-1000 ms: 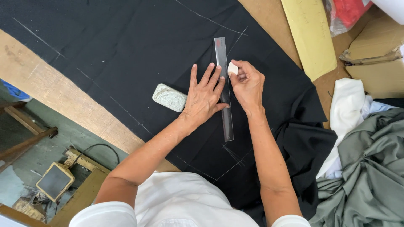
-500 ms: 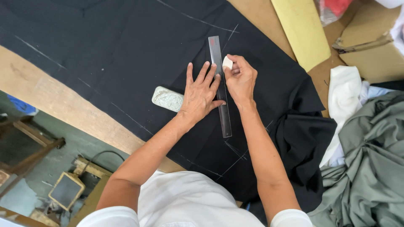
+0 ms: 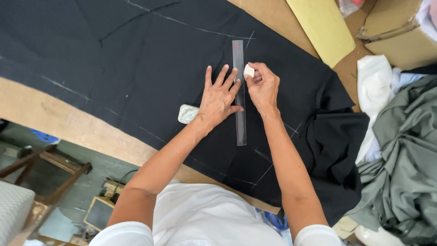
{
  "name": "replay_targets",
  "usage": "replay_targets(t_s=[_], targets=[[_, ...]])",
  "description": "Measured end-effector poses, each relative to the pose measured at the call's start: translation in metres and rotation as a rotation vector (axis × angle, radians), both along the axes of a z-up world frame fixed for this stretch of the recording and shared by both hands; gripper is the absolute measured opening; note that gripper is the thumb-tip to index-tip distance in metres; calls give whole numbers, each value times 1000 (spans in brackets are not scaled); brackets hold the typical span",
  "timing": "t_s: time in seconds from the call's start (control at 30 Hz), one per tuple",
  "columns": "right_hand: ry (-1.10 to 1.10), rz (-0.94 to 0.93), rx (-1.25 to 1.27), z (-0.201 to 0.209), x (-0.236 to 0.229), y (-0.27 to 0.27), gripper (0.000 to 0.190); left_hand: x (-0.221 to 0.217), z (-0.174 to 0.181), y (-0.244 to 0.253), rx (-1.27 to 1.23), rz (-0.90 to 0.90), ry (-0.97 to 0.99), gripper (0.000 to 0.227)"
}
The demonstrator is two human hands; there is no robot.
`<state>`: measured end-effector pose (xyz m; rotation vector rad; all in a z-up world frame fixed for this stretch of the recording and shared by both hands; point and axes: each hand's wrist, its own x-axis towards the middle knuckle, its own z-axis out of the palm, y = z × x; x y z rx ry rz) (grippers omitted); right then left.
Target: The person uses a ruler and chalk to mark lines on a piece of black fabric laid out on a table. They then use scissors to cut the fabric along the marked lines.
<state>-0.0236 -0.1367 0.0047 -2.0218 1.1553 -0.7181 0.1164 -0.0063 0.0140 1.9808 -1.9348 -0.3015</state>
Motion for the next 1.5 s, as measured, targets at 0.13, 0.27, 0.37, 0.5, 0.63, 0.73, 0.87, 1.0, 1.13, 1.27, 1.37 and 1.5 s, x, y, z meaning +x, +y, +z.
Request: replay_targets(t_s=[0.13, 0.27, 0.37, 0.5, 0.63, 0.73, 0.87, 1.0, 1.13, 1.27, 1.37, 1.5], targets=[[2, -31, 15, 0, 1, 5, 39, 7, 2, -3, 7, -52, 11, 89], [23, -78, -2, 3, 6, 10, 38, 13, -3, -5, 8, -85, 34, 90], [19, -128, -18, 0, 10, 13, 39, 15, -2, -5, 27, -98, 36, 91], [9, -217, -30, -3, 22, 9, 42, 18, 0, -7, 4, -117, 35, 90], [7, -253, 4, -2, 24, 10, 42, 27, 2, -10, -1, -150, 17, 88], [4, -269, 33, -2, 25, 10, 41, 35, 0, -15, 2, -189, 19, 88], [4, -278, 41, 0, 26, 8, 41, 46, 0, -24, -5, -240, 16, 89], [7, -303, 68, 8, 31, 11, 41, 51, -2, -30, 3, -256, -2, 91], [-9, -344, 49, 5, 34, 12, 41, 52, -1, -32, -13, -276, -1, 90], [-29, -402, -21, 3, 44, 10, 41, 54, -1, -32, -8, -286, 17, 87], [-58, -425, 3, -2, 46, 3, 40, 56, -2, -36, -14, -296, 24, 88], [-79, -441, 48, -2, 43, 3, 41, 66, 7, -45, -4, -322, -5, 89]])
